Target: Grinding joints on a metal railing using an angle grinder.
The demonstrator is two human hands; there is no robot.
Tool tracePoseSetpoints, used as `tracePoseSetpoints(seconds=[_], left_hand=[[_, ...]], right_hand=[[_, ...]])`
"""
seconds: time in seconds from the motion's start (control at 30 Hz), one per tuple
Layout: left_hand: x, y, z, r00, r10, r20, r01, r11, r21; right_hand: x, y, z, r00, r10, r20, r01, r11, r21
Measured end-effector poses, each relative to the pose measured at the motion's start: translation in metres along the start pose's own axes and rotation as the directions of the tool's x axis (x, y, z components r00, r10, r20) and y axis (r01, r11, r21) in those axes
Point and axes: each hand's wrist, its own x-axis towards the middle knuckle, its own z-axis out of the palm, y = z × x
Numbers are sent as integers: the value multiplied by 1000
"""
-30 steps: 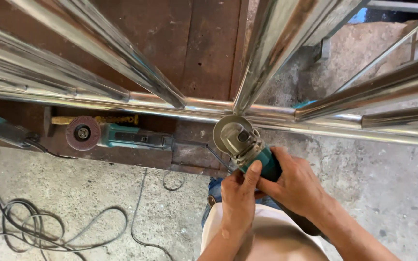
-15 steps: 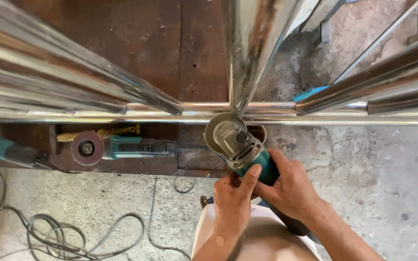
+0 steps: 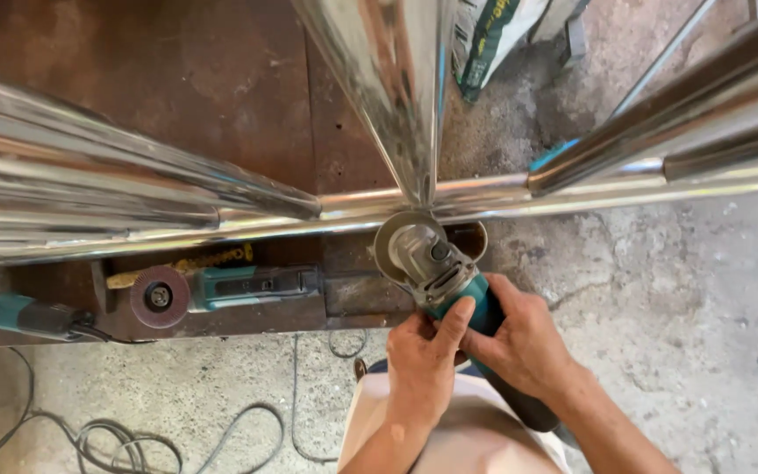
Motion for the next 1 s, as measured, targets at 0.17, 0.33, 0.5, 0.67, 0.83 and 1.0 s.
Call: tracePoseSetpoints(seconds=[0.17, 0.33, 0.5, 0.67, 0.83, 1.0], left_hand=[[-1, -12, 4, 995, -35, 90, 38, 999, -38], [0, -6, 2, 994, -2, 106, 17, 990, -141], [1, -12, 0, 995, 46, 84, -47, 999, -1], [0, -2, -4, 997, 28, 72, -28, 1000, -13], [-4, -4, -5, 988, 151, 40, -154, 986, 70], [-6, 3, -2, 980, 196, -32, -174, 924, 341]], right_hand=[[-10, -3, -11, 1000, 6, -23, -9, 988, -155], [-5, -6, -10, 1000, -11, -5, 10, 982, -187], [-4, -8, -10, 1000, 8, 5, -7, 988, -154], [1, -8, -5, 999, -34, 15, 36, 983, -178], [-3, -4, 0, 1000, -22, -1, 21, 995, -102], [0, 4, 6, 998, -59, 16, 57, 993, 102]])
